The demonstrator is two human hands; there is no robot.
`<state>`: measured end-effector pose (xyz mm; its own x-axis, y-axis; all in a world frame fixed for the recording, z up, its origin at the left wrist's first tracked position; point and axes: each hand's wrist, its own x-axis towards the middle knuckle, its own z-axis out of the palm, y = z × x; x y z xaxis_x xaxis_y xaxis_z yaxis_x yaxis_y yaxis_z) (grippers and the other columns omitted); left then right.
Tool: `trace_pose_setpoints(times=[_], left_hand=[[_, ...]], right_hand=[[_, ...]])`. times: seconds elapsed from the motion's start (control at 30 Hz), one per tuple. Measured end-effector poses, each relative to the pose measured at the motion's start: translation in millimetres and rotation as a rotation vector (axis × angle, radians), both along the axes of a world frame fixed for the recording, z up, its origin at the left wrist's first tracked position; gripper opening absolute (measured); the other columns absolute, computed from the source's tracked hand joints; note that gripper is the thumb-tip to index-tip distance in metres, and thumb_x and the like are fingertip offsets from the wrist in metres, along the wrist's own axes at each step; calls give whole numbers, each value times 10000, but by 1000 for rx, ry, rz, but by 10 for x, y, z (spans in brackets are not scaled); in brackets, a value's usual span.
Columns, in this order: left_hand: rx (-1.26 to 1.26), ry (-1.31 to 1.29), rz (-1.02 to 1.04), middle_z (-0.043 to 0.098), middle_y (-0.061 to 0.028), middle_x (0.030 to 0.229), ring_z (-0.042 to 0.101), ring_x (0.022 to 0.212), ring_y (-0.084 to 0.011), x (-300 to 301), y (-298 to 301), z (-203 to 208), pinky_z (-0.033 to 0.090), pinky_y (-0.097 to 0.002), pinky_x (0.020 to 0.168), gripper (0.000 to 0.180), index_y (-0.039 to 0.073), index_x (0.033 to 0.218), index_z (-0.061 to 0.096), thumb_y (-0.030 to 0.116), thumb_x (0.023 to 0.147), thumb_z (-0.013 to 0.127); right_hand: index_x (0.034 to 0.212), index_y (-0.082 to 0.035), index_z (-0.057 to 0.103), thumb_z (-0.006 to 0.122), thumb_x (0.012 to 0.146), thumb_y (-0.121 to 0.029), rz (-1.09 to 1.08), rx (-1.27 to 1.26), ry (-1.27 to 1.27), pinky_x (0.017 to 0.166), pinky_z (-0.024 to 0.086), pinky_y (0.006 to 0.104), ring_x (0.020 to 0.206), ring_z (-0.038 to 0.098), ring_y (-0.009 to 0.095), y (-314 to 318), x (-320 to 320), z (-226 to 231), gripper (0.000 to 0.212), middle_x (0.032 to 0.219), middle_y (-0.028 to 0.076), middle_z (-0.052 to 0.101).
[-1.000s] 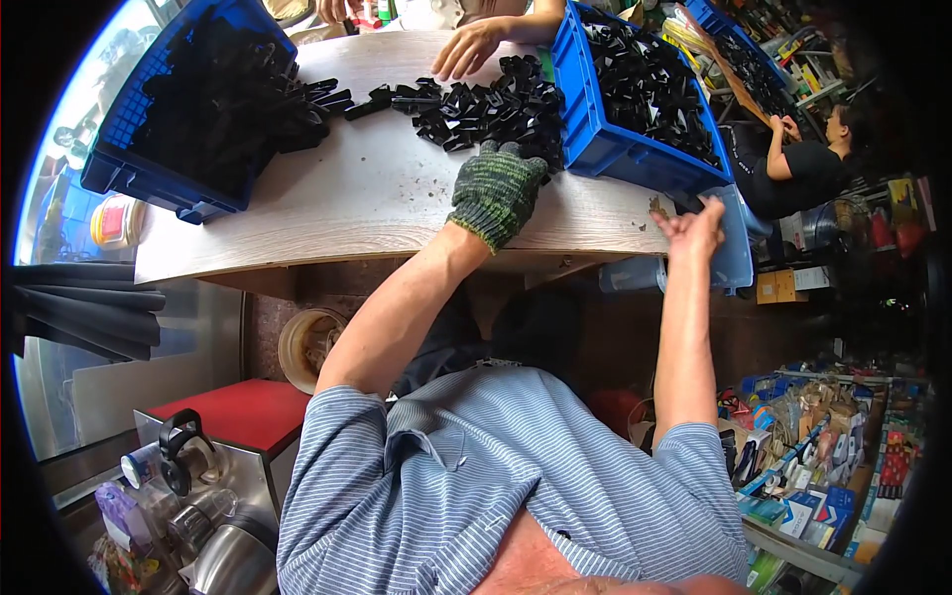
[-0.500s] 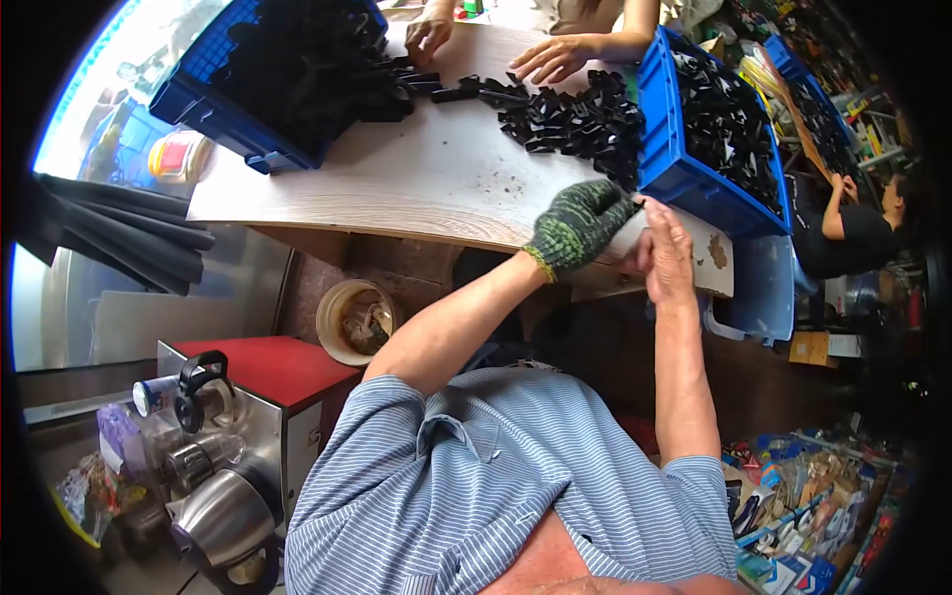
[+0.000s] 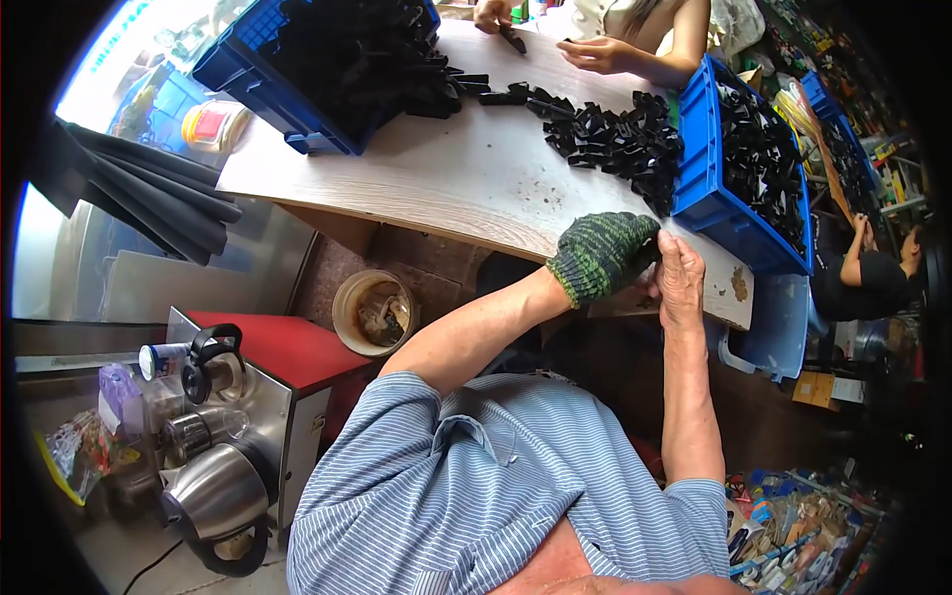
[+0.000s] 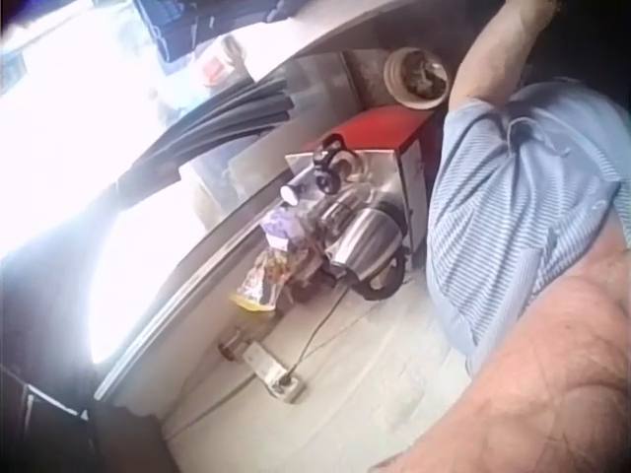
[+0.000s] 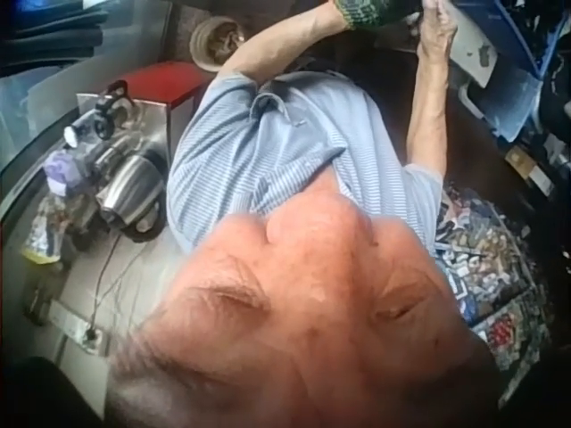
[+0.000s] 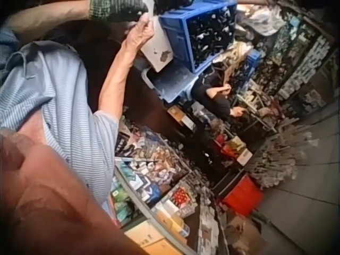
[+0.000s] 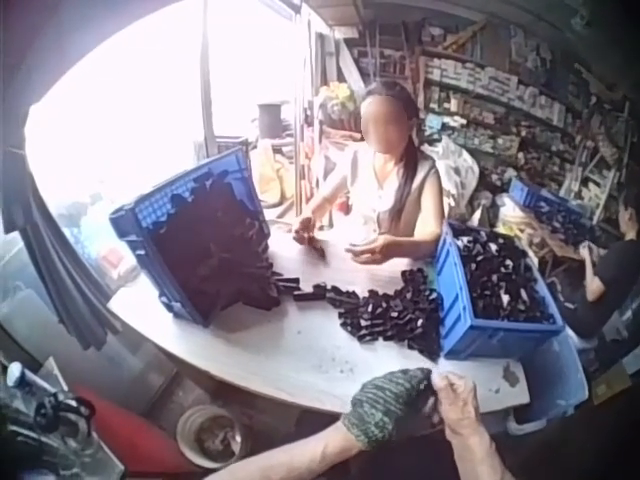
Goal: Sorting and inspecting small black plastic components on a factory workbench.
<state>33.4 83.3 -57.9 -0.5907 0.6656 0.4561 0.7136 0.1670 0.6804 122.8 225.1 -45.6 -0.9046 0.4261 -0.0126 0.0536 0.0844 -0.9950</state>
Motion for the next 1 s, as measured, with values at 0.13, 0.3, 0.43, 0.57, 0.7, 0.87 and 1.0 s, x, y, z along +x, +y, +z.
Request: trace_pose_setpoints(times=[0.13, 0.3, 0.43, 0.57, 0.7, 0.87, 1.0], left_hand=[[13, 471, 384, 651, -150, 1077, 609, 980, -357, -362, -495, -50, 483, -470, 894, 426, 87, 1170, 626, 270, 800, 734], [-186, 742, 808, 572, -148, 1228, 470, 1242, -364, -1215, -1559, 205, 324, -565, 1080, 428, 103, 1192, 620, 229, 786, 667], [-398, 927, 972, 568, -160, 1234, 462, 1243, -384, -1537, -1865, 235, 319, -641, 1029, 382, 105, 1169, 639, 236, 810, 644], [-571, 944, 979, 580, -125, 1230, 501, 1188, -363, -1675, -1832, 264, 399, -608, 958, 317, 122, 1130, 656, 196, 828, 596], [-488, 938, 907, 587, -105, 1225, 529, 1145, -344, -1822, -1890, 117, 461, -541, 898, 287, 143, 1119, 658, 171, 845, 577], [-528, 677, 613, 638, -115, 1191, 617, 1036, -325, -1548, -1726, 105, 526, -446, 853, 320, 151, 1175, 665, 129, 870, 572], [-340, 544, 489, 648, -150, 1168, 627, 1036, -337, -1636, -1699, -35, 523, -447, 879, 282, 102, 1159, 658, 127, 887, 590]], right_hand=[[859, -34, 548, 534, 997, -398, -102, -163, 32, 394, 481, 269, 385, 350, 72, -12, 18, -25, 389, 479, -54, 310], [842, -39, 549, 532, 986, -406, -138, -211, 32, 372, 462, 274, 384, 355, 77, 15, -1, -82, 395, 481, -53, 304], [818, -47, 551, 533, 982, -398, -184, -216, 11, 370, 471, 285, 387, 360, 80, -10, -24, -26, 388, 483, -51, 304], [802, -52, 551, 539, 974, -398, -198, -217, 41, 373, 485, 293, 389, 364, 82, 17, -31, -78, 387, 476, -54, 293], [802, -53, 548, 546, 968, -401, -198, -225, 17, 370, 483, 293, 389, 365, 80, -27, -27, -29, 386, 474, -55, 289], [807, -53, 545, 552, 965, -399, -216, -206, 12, 363, 475, 286, 388, 365, 77, -7, -32, -44, 381, 475, -57, 278], [811, -51, 546, 553, 965, -404, -216, -213, 12, 366, 481, 286, 388, 365, 76, -15, -42, -37, 385, 475, -57, 279]])
